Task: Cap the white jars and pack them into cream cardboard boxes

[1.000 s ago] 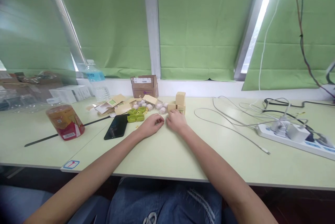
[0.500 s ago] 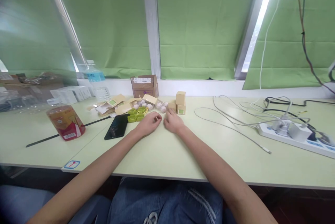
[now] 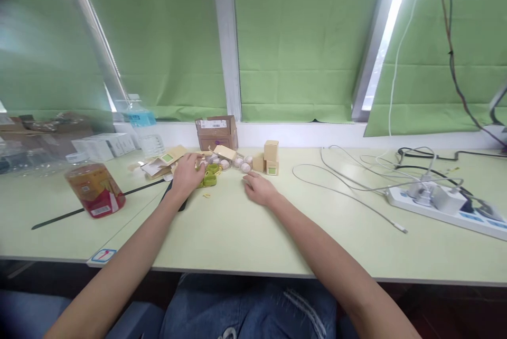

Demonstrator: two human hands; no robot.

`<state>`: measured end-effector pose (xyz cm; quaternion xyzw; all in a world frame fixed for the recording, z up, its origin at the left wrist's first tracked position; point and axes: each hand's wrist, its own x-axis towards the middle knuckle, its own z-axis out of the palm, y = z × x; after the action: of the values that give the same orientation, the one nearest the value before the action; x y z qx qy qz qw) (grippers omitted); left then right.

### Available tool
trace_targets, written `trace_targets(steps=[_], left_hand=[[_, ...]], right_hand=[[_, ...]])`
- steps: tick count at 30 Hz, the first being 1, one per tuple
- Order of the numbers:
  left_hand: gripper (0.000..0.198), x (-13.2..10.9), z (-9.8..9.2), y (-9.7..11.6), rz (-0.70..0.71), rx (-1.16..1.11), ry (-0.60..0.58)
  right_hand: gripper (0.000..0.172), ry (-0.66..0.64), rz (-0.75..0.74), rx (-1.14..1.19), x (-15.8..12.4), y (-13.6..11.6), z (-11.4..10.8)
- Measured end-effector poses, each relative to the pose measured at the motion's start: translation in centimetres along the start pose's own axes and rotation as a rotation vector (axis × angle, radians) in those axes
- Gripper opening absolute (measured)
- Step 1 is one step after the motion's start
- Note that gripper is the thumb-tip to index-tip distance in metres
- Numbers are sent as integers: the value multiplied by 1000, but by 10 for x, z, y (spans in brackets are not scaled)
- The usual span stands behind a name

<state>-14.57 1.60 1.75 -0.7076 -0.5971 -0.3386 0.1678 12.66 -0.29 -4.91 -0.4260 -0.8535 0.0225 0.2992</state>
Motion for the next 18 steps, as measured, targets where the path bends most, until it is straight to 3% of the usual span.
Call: trace_targets(steps=[5,9,13,18], left_hand=[[46,37,18,24,167,196,-180],[56,71,35,37,132,299,-329],[42,87,42,30,84,282,-364],[31,81,33,14,104,249,-334]], right_hand=[[19,-5,-11,0,1,-2,0],[18,-5,-14,7,3,-3,0],[19,0,-6,15,4,-5,1],[19,-4,7,33,3,-7,-1]])
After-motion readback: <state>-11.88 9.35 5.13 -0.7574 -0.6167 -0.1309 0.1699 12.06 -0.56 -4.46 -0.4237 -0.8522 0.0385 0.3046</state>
